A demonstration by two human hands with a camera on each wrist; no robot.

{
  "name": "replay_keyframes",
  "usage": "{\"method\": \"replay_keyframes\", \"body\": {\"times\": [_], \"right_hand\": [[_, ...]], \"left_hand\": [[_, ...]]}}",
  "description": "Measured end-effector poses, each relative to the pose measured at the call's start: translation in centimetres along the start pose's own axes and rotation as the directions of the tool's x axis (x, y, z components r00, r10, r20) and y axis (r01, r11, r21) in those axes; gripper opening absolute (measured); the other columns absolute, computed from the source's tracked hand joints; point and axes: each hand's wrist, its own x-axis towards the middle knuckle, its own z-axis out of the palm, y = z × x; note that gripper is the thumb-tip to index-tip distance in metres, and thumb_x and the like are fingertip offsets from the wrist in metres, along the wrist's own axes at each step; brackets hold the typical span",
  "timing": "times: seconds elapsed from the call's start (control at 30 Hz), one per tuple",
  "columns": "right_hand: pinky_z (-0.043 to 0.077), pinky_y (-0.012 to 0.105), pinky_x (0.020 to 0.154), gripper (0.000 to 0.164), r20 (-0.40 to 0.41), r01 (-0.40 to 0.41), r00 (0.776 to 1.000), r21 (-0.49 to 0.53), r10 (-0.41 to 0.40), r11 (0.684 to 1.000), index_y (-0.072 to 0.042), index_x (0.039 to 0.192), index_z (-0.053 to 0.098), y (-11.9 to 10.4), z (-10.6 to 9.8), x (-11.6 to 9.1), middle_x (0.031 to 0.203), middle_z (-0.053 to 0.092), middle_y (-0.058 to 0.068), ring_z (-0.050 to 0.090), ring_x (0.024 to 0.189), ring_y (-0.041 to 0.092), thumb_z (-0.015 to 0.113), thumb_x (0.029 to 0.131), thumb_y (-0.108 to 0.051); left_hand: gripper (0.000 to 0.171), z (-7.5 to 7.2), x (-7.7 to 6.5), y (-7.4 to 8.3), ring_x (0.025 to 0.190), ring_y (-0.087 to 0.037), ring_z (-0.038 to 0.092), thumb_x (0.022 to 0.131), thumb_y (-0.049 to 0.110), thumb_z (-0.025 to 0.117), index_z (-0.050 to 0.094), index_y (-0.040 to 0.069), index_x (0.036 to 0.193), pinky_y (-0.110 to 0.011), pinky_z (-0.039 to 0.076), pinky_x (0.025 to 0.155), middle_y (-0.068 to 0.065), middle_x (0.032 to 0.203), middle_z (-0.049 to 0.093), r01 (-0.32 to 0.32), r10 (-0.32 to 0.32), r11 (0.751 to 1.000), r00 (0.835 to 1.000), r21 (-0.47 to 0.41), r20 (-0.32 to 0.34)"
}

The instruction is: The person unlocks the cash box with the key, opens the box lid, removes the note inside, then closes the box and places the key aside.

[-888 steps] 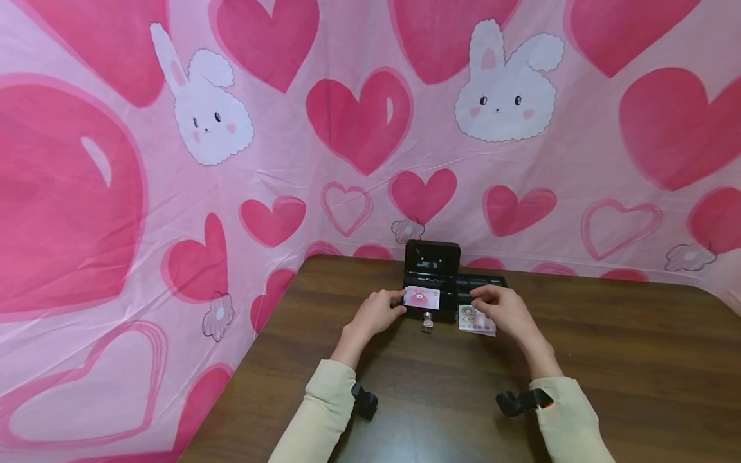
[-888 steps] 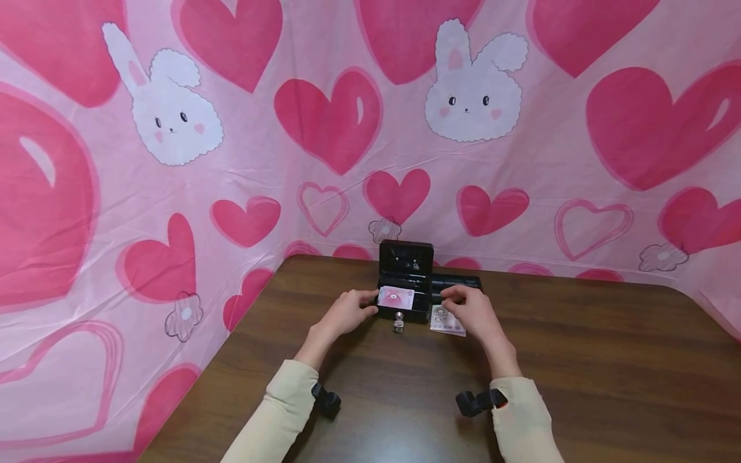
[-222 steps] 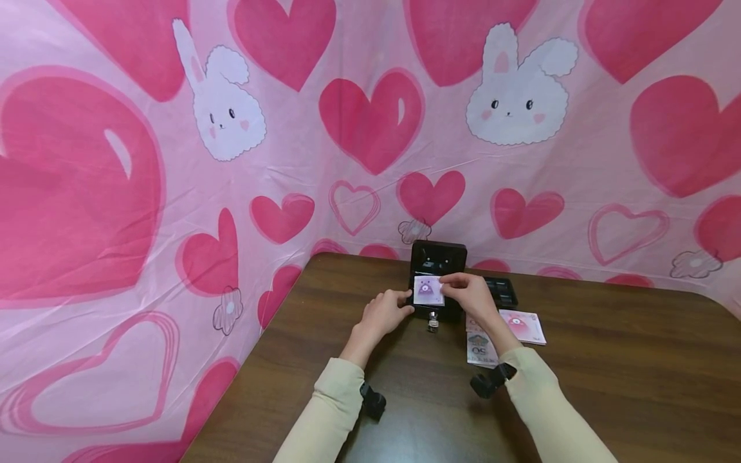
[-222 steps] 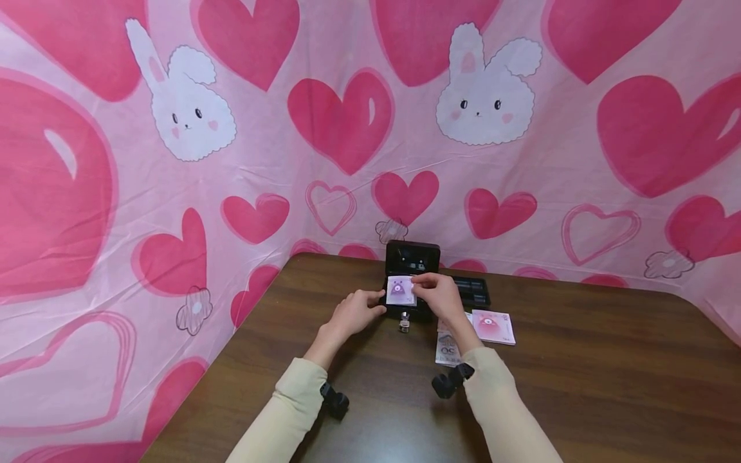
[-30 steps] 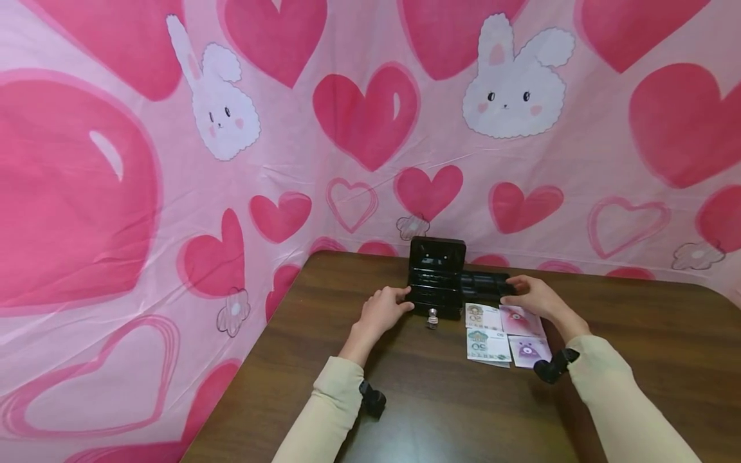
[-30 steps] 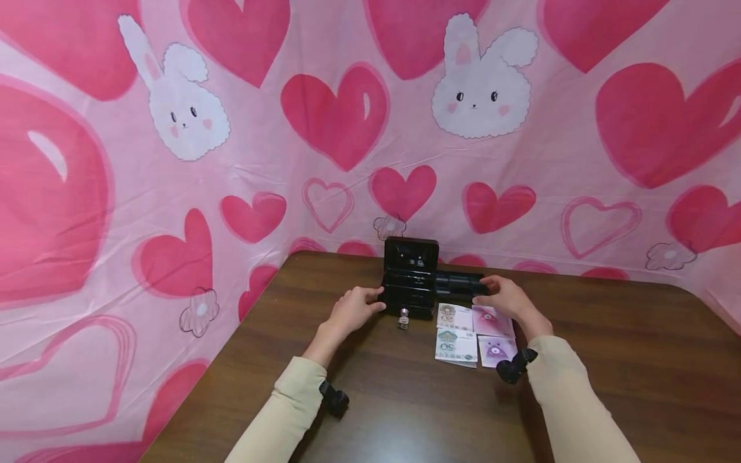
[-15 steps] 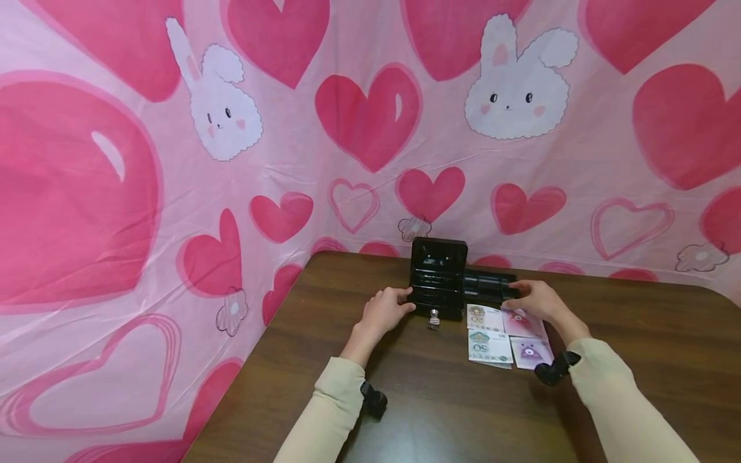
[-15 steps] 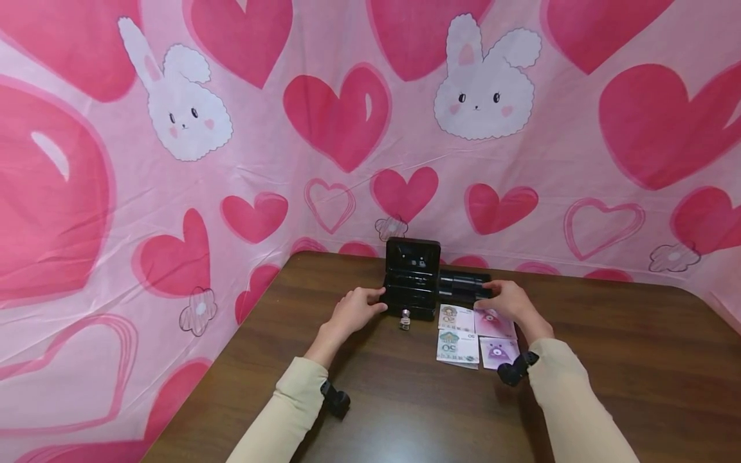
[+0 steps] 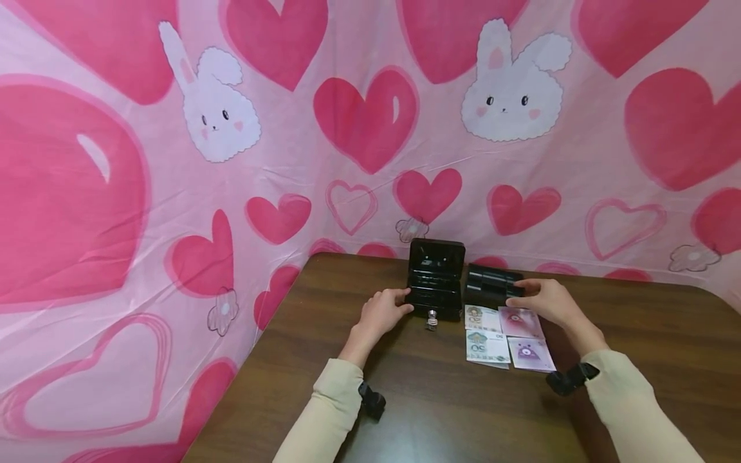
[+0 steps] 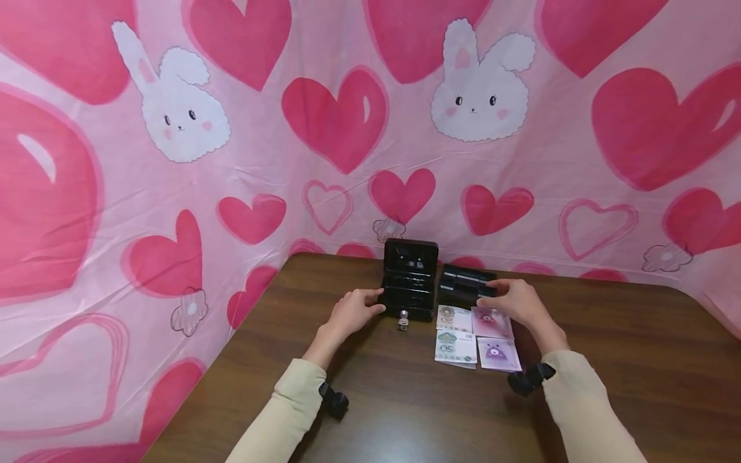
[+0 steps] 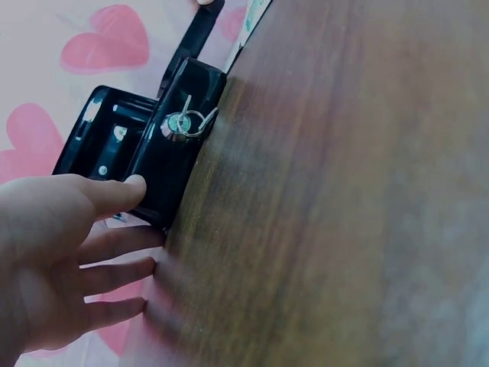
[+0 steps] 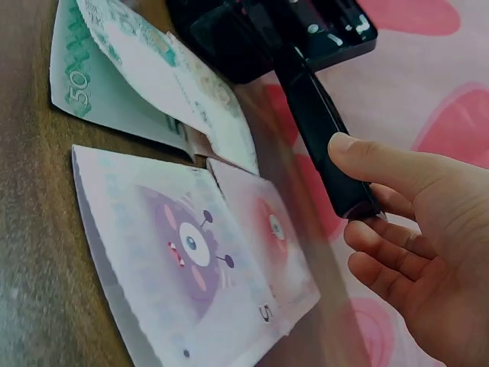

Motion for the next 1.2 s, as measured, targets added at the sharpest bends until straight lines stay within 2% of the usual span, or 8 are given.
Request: {"method": "replay_keyframes", "body": {"times": [0.23,0.4,0.63,0.73,0.83,0.97,1.2], "right_hand": [[0.055,0.041,0.079,0.075,-0.024,0.033,0.999,-0.015,-0.034,0.999,0.001,0.131,0.060,-0.3,-0.4,-1.3,0.112,0.068,0.024,0.063,0.094,0.029,0.076,0.081,-0.053],[0.050,0.030,0.074,0.072,-0.027,0.052,0.998,0.005,-0.052,0.999,-0.001,0.130,0.062,-0.9,-0.4,-1.6,0.108,0.069,0.019,0.063,0.093,0.026,0.077,0.081,-0.051],[0.052,0.036,0.078,0.070,-0.022,0.070,0.997,0.010,-0.069,0.998,-0.003,0.129,0.064,-2.0,0.0,-2.0,0.108,0.071,0.018,0.064,0.096,0.027,0.077,0.081,-0.052],[0.053,0.034,0.076,0.070,-0.015,0.078,0.997,0.031,-0.077,0.996,-0.005,0.129,0.064,-2.6,0.5,-2.0,0.109,0.071,0.017,0.064,0.097,0.027,0.077,0.081,-0.053],[0.053,0.030,0.071,0.067,-0.019,0.115,0.993,0.063,-0.114,0.991,-0.004,0.128,0.064,-3.5,1.2,-1.7,0.107,0.071,0.016,0.065,0.095,0.025,0.077,0.082,-0.050],[0.053,0.029,0.070,0.063,-0.039,0.174,0.984,0.052,-0.172,0.983,-0.002,0.125,0.066,-5.0,2.3,-1.0,0.102,0.072,0.014,0.066,0.091,0.023,0.079,0.082,-0.046],[0.055,0.035,0.074,0.066,-0.034,0.179,0.984,0.025,-0.178,0.984,-0.004,0.125,0.067,-6.8,4.2,0.0,0.103,0.072,0.013,0.065,0.091,0.022,0.079,0.079,-0.051]], "left_hand": [[0.053,-0.3,-0.2,0.2,0.115,-0.024,0.066,0.094,0.038,0.067,0.057,0.019,0.142,-0.049,0.050,0.095,-0.002,0.122,0.072,0.005,-0.005,1.000,1.000,0.003,0.007],[0.051,-0.5,-0.2,0.2,0.117,-0.027,0.065,0.094,0.038,0.067,0.060,0.016,0.139,-0.050,0.049,0.097,-0.004,0.121,0.073,0.029,-0.029,1.000,0.999,0.000,0.018],[0.049,-0.3,-0.1,0.2,0.118,-0.025,0.065,0.094,0.039,0.066,0.062,0.015,0.137,-0.047,0.049,0.098,-0.003,0.122,0.072,0.046,-0.046,0.999,0.998,0.010,0.030],[0.049,-0.2,0.0,0.1,0.118,-0.024,0.065,0.094,0.041,0.066,0.063,0.015,0.135,-0.046,0.050,0.097,-0.001,0.121,0.073,0.048,-0.048,0.998,0.998,0.030,0.027],[0.048,-0.2,0.1,0.1,0.117,-0.023,0.066,0.093,0.042,0.066,0.064,0.016,0.134,-0.045,0.051,0.095,0.001,0.119,0.073,0.051,-0.052,0.998,0.998,0.047,0.019],[0.048,-0.2,0.1,0.1,0.116,-0.023,0.066,0.093,0.041,0.067,0.064,0.016,0.134,-0.046,0.051,0.094,0.000,0.119,0.074,0.055,-0.056,0.998,0.998,0.038,0.013],[0.047,0.0,0.0,0.1,0.115,-0.024,0.066,0.094,0.038,0.066,0.064,0.015,0.135,-0.046,0.051,0.095,-0.003,0.119,0.073,0.045,-0.045,0.999,0.999,0.015,0.021]]}}
